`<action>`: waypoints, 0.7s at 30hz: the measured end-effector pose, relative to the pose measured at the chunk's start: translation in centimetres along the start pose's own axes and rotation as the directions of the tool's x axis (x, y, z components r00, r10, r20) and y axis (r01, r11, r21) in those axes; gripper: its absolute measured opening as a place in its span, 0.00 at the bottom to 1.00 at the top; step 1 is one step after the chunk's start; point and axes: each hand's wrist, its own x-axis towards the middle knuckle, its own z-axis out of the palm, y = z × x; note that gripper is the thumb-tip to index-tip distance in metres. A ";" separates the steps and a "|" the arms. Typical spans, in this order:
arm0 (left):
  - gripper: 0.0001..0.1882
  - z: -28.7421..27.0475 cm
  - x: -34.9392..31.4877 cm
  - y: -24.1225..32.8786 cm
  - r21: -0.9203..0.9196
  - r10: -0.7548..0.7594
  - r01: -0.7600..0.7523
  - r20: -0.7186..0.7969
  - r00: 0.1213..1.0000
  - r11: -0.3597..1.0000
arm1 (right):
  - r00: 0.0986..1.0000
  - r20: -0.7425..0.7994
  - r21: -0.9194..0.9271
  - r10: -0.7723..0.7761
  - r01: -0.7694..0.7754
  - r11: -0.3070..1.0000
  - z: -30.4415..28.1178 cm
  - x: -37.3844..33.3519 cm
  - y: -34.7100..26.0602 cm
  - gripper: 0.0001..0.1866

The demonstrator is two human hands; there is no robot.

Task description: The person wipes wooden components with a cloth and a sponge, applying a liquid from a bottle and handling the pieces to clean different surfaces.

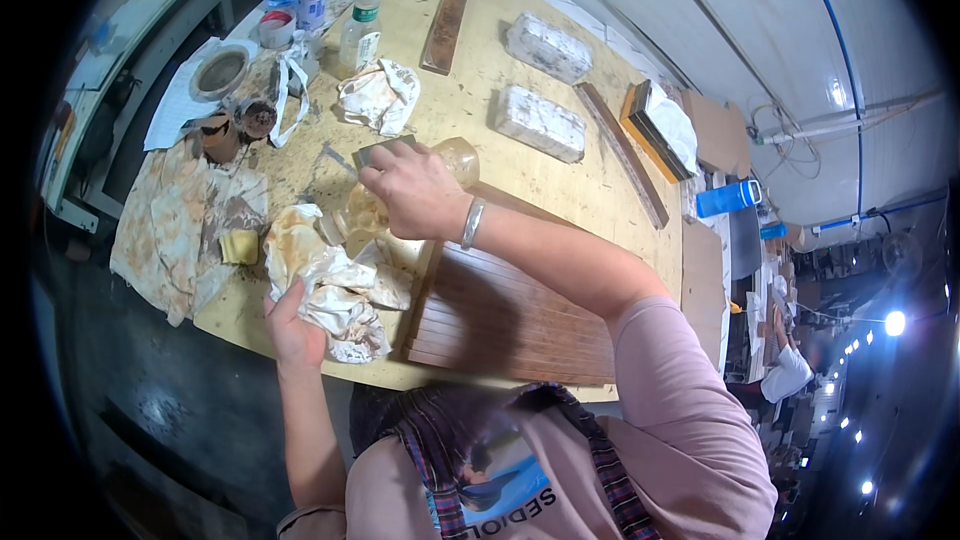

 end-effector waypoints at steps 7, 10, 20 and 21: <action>0.27 -0.7 -0.9 1.9 -0.013 0.020 -0.021 -0.022 1.000 1.000 | 0.969 0.017 0.525 0.247 -0.219 0.823 -0.1 3.3 -0.2 0.35; 0.27 -1.3 -1.4 2.3 0.022 0.028 -0.028 -0.017 0.999 0.999 | 0.935 -0.073 0.821 0.346 -0.141 0.554 2.8 6.0 -0.2 0.43; 0.25 -0.2 -3.5 -0.1 0.237 -0.093 0.073 0.074 0.993 0.969 | 0.940 -0.108 0.896 0.323 -0.049 0.441 8.5 6.1 0.8 0.49; 0.24 -0.1 -3.6 -0.6 0.270 -0.123 0.093 0.096 0.988 0.958 | 0.946 -0.143 0.800 0.289 -0.061 0.597 7.8 4.8 1.3 0.47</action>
